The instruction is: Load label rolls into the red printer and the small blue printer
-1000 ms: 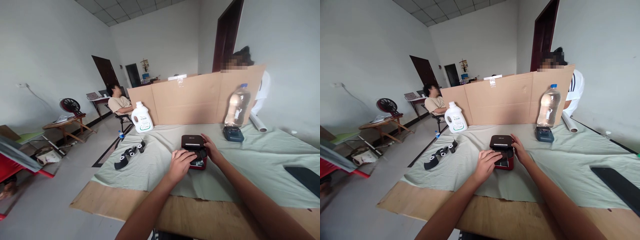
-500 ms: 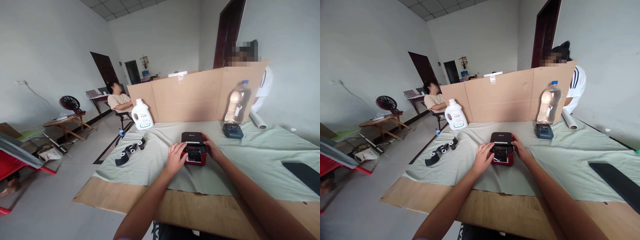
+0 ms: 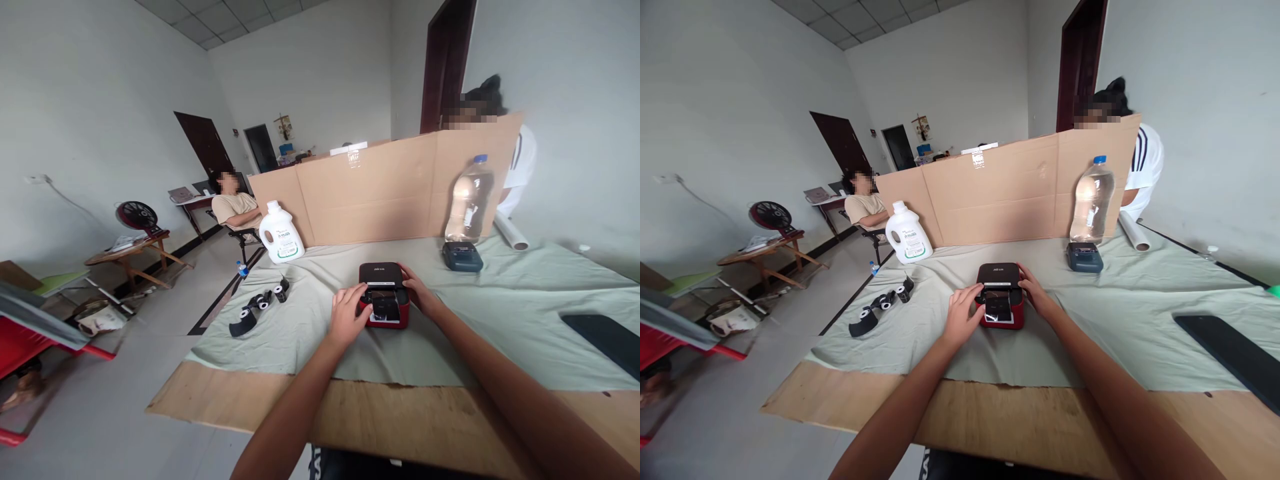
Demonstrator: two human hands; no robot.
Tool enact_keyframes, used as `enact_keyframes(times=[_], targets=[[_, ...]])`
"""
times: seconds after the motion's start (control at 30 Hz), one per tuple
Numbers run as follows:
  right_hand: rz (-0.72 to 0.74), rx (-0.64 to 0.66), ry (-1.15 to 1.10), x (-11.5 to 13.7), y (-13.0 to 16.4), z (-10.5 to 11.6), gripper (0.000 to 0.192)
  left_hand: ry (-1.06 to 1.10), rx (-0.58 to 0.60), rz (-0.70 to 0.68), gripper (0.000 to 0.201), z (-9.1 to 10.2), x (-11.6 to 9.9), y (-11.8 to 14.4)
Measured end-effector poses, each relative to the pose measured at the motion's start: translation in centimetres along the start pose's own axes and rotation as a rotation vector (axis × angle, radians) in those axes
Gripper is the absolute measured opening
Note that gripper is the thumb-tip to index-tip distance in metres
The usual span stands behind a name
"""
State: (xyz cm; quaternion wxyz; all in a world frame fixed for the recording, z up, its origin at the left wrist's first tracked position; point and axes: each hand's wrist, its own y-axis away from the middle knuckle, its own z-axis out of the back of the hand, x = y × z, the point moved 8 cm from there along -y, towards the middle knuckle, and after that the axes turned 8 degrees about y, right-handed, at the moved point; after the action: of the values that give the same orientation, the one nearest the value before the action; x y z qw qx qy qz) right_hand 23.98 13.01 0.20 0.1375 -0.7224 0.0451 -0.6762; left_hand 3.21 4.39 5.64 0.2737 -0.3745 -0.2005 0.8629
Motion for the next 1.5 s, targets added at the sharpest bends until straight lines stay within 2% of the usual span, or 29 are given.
enact_keyframes(times=[0.17, 0.37, 0.63, 0.8, 0.93, 1.07, 1.23, 1.5], targets=[[0.048, -0.013, 0.036, 0.7, 0.1, 0.1, 0.061, 0.040, 0.039, -0.014, 0.043, -0.3, 0.0, -0.3], [0.066, -0.010, 0.031, 0.6, 0.2, 0.2, 0.057, 0.079, -0.001, -0.015, 0.042, -0.2, 0.2, -0.2], [-0.001, -0.233, -0.115, -1.9, 1.2, 1.3, 0.068, 0.099, 0.017, -0.049, 0.045, -0.6, 1.1, 1.1], [0.014, -0.191, -0.071, -1.6, 1.8, 0.9, 0.077, 0.156, 0.007, -0.062, 0.049, -0.6, 1.1, 0.7], [0.071, -0.184, -0.039, -1.2, 1.9, 0.8, 0.068, 0.235, 0.003, -0.063, 0.051, -0.6, 1.1, 0.5], [0.089, -0.178, -0.031, -1.0, 1.8, 0.3, 0.057, 0.210, 0.047, -0.029, 0.053, -0.1, 1.1, 0.4], [0.082, -0.276, -0.048, -1.0, 2.2, 0.3, 0.056, 0.134, 0.168, 0.011, 0.058, 0.3, 1.0, 0.1], [0.100, -0.269, -0.033, -0.8, 3.1, -0.4, 0.057, 0.231, 0.052, -0.027, 0.056, -0.4, 2.4, 0.5]])
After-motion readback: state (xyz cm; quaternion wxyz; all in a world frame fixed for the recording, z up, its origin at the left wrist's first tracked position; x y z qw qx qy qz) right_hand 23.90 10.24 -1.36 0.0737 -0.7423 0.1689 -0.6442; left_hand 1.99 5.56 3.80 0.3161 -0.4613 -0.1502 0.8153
